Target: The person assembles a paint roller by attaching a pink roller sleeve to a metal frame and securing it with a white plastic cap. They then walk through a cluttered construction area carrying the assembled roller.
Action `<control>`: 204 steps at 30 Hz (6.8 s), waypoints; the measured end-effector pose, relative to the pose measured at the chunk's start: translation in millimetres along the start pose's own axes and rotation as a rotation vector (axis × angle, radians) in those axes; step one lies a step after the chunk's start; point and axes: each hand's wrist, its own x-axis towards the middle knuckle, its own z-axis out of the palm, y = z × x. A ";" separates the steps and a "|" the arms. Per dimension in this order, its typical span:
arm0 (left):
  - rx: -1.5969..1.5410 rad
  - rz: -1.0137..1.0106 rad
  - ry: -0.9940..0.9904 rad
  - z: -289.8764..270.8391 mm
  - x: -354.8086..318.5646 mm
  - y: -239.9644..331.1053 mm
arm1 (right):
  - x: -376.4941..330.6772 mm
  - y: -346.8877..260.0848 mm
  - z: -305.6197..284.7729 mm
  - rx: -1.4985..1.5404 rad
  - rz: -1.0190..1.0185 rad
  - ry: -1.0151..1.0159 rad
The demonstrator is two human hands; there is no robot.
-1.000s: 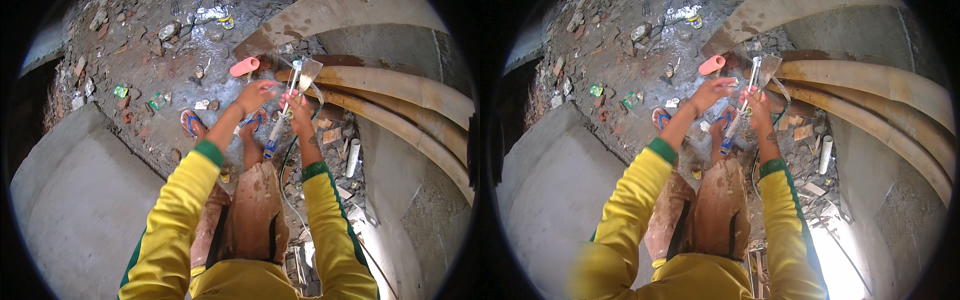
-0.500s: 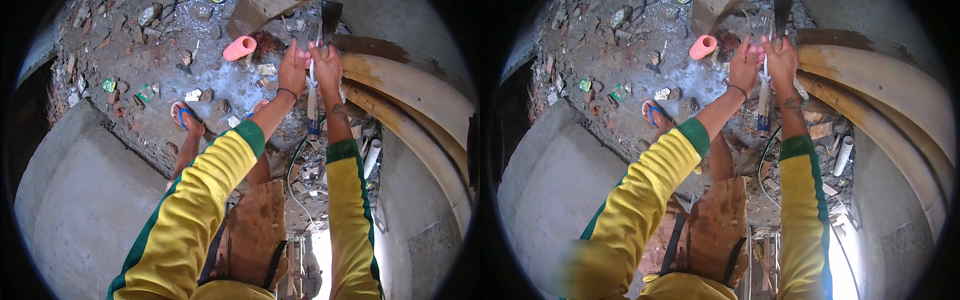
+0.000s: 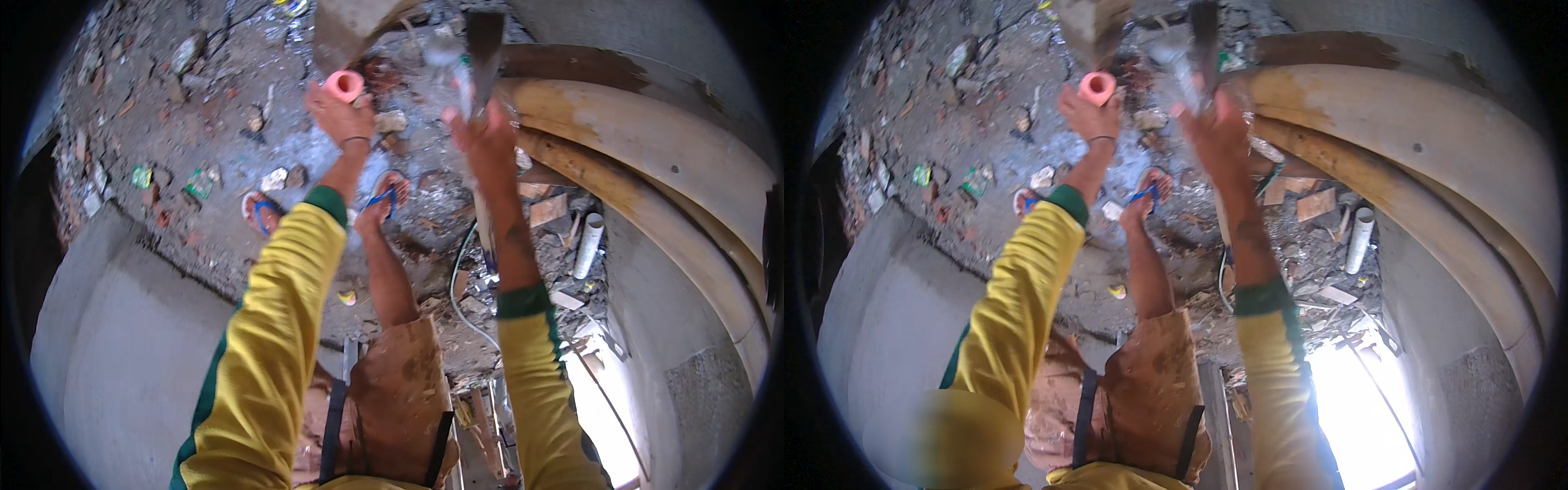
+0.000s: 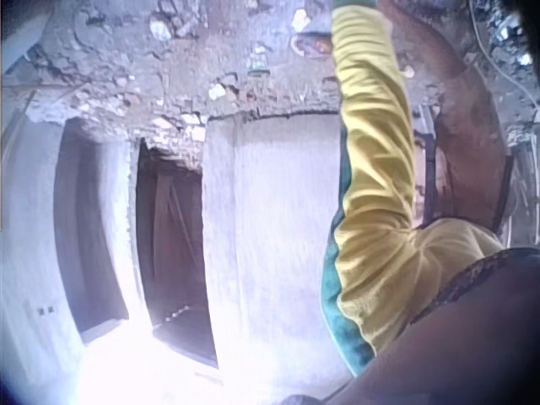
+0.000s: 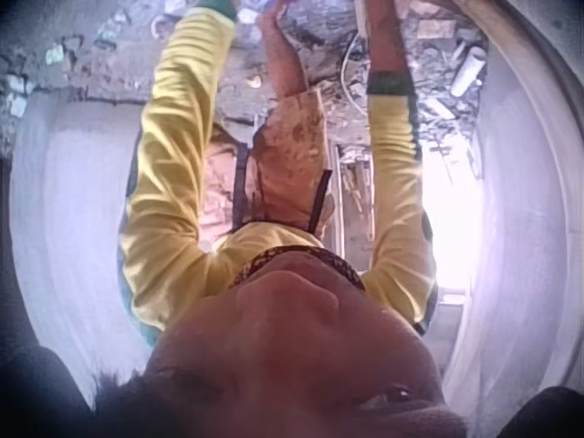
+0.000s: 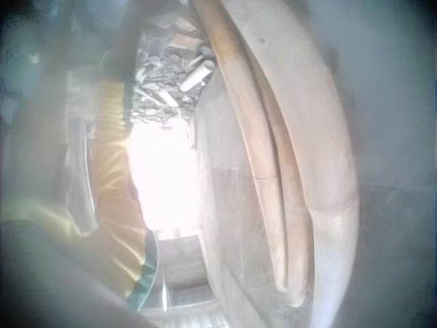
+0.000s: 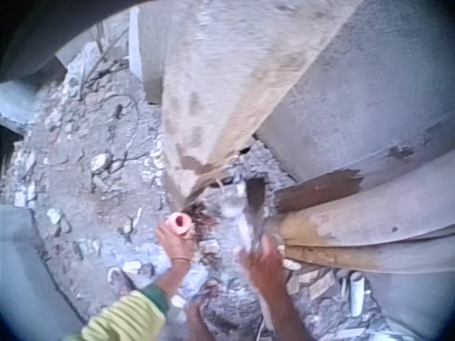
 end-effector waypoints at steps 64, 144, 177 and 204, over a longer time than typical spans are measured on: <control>-0.259 0.997 -0.766 -146.0 16.4 150.1 | -197.1 -91.6 -133.0 0.538 -0.315 0.061; -0.836 -0.862 -1.355 -367.7 -4.0 32.2 | -238.4 -114.8 -56.3 0.280 0.233 -0.002; -1.162 -1.092 -1.232 -77.2 -15.7 127.3 | -141.6 54.6 -95.7 -0.394 -0.116 0.243; -0.608 0.437 -1.100 -40.2 3.8 94.3 | 15.2 356.0 -72.6 -0.056 -0.017 0.305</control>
